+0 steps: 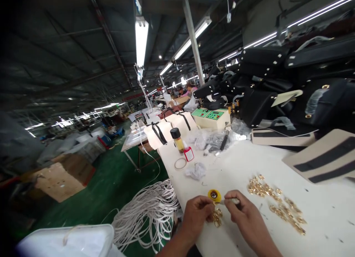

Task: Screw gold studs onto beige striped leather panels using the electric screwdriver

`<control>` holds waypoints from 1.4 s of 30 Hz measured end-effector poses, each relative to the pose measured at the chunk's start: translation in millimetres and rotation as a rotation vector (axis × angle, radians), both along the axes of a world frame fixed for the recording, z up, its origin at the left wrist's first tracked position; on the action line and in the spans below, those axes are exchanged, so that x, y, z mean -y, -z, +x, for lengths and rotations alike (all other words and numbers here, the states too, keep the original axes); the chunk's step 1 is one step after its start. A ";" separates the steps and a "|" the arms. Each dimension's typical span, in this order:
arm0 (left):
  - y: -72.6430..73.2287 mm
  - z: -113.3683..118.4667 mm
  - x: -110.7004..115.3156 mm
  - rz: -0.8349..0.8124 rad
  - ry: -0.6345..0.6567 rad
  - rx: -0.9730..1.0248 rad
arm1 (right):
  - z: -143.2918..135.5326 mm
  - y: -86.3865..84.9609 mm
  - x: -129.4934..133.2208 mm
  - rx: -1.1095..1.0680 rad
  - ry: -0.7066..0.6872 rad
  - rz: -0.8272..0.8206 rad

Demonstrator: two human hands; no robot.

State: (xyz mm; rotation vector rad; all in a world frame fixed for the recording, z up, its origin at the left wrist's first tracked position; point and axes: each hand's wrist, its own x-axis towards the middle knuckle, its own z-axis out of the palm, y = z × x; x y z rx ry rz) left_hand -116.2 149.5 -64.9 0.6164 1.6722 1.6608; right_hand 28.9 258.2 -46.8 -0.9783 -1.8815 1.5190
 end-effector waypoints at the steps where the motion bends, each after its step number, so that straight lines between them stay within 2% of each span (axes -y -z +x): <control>1: 0.0 0.8 0.7 0.000 0.006 -0.013 | 0.8 0.5 -1.7 -0.005 -0.015 -0.014; 6: -0.5 4.8 5.6 -0.045 0.012 -0.149 | 3.6 -1.2 -4.6 -0.071 -0.055 -0.040; 10: -7.3 8.3 10.7 -0.069 0.009 -0.267 | 6.5 -3.4 -6.7 -0.117 -0.068 -0.078; 16: -17.9 18.1 23.5 -0.075 0.010 -0.511 | 14.5 8.5 -27.4 -0.244 0.103 -0.171; 23: -11.0 24.7 29.6 -0.351 0.102 -0.756 | 18.1 26.0 -48.0 -0.468 0.236 -0.359; 27: -11.0 22.6 23.9 -0.413 0.170 -0.798 | 24.7 16.0 -52.8 -0.570 0.286 -0.416; 31: -18.1 23.6 19.0 -0.408 0.050 -0.853 | 39.9 -0.5 -66.7 -0.713 0.358 -0.442; 33: -24.9 25.0 12.3 -0.338 0.046 -0.902 | 49.0 -2.2 -80.8 -0.731 0.402 -0.437; 36: -39.0 34.1 -7.0 -0.220 0.195 -0.975 | 63.6 1.0 -99.7 -0.760 0.473 -0.427; 39: -48.7 53.0 -39.9 -0.211 0.396 -1.092 | 73.0 5.2 -109.2 -0.788 0.517 -0.421; 42: -45.4 75.0 -80.7 -0.262 0.528 -1.152 | 74.8 6.8 -111.1 -0.809 0.537 -0.422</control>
